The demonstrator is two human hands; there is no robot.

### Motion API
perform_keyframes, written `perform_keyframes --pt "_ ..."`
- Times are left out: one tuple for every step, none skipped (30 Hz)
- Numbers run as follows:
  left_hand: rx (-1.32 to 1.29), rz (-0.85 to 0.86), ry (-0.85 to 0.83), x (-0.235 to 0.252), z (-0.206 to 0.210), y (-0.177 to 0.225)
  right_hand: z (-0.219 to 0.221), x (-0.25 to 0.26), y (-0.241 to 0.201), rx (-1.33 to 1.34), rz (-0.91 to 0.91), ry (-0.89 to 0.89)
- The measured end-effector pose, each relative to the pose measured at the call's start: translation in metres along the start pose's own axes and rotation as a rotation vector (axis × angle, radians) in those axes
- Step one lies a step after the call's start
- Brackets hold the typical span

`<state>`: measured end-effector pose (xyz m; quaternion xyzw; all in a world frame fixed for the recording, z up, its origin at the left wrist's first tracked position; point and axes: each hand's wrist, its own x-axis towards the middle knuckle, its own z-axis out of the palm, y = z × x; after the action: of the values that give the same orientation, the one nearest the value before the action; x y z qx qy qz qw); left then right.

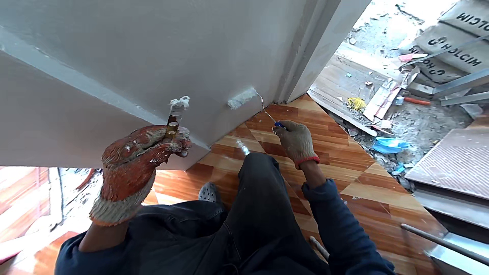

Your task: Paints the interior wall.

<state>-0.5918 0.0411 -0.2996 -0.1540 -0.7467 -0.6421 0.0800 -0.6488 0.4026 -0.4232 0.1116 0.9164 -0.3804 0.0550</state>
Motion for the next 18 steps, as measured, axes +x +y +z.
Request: perform_keyframes --pt "-0.010 0.014 0.003 0.000 -0.001 0.000 0.000 -0.003 0.002 0.064 -0.034 0.043" --pt "-0.024 0.026 0.003 0.001 -0.001 0.001 0.003 -0.004 0.006 0.117 -0.060 0.083" --pt "-0.038 0.034 0.008 0.002 -0.001 0.002 0.007 -0.003 0.009 0.156 -0.083 0.116" --pt "-0.052 0.038 0.016 0.004 0.000 0.002 0.011 -0.001 0.012 0.184 -0.109 0.148" --pt "-0.062 0.041 0.018 0.005 0.001 0.003 0.016 0.001 0.014 0.209 -0.133 0.183" --pt "-0.065 0.042 0.014 0.007 0.002 0.003 0.021 0.002 0.014 0.241 -0.153 0.217" --pt "-0.065 0.047 0.004 0.008 0.003 0.003 0.026 0.004 0.010 0.275 -0.176 0.258" --pt "-0.062 0.053 -0.011 0.010 0.005 0.004 0.028 0.006 0.003 0.298 -0.197 0.297" --pt "-0.060 0.062 -0.018 0.011 0.006 0.003 0.026 0.007 -0.007 0.305 -0.216 0.325" --pt "-0.054 0.069 -0.019 0.012 0.007 0.002 0.023 0.009 -0.019 0.295 -0.238 0.346" --pt "-0.047 0.072 -0.016 0.012 0.008 0.002 0.019 0.013 -0.031 0.283 -0.269 0.380" --pt "-0.040 0.069 -0.009 0.013 0.008 0.002 0.013 0.016 -0.042 0.275 -0.308 0.414" --pt "-0.036 0.066 -0.002 0.013 0.009 0.003 0.005 0.018 -0.051 0.282 -0.343 0.441" --pt "-0.039 0.064 -0.003 0.013 0.010 0.003 -0.003 0.019 -0.057 0.299 -0.384 0.460" --pt "-0.046 0.061 0.002 0.013 0.012 0.003 -0.012 0.019 -0.061 0.327 -0.431 0.475" --pt "-0.060 0.057 0.011 0.012 0.014 0.004 -0.020 0.018 -0.062 0.364 -0.472 0.482" --pt "-0.076 0.058 0.012 0.012 0.016 0.005 -0.028 0.018 -0.063 0.387 -0.500 0.485" --pt "-0.092 0.063 0.011 0.012 0.017 0.006 -0.037 0.019 -0.063 0.390 -0.511 0.485"
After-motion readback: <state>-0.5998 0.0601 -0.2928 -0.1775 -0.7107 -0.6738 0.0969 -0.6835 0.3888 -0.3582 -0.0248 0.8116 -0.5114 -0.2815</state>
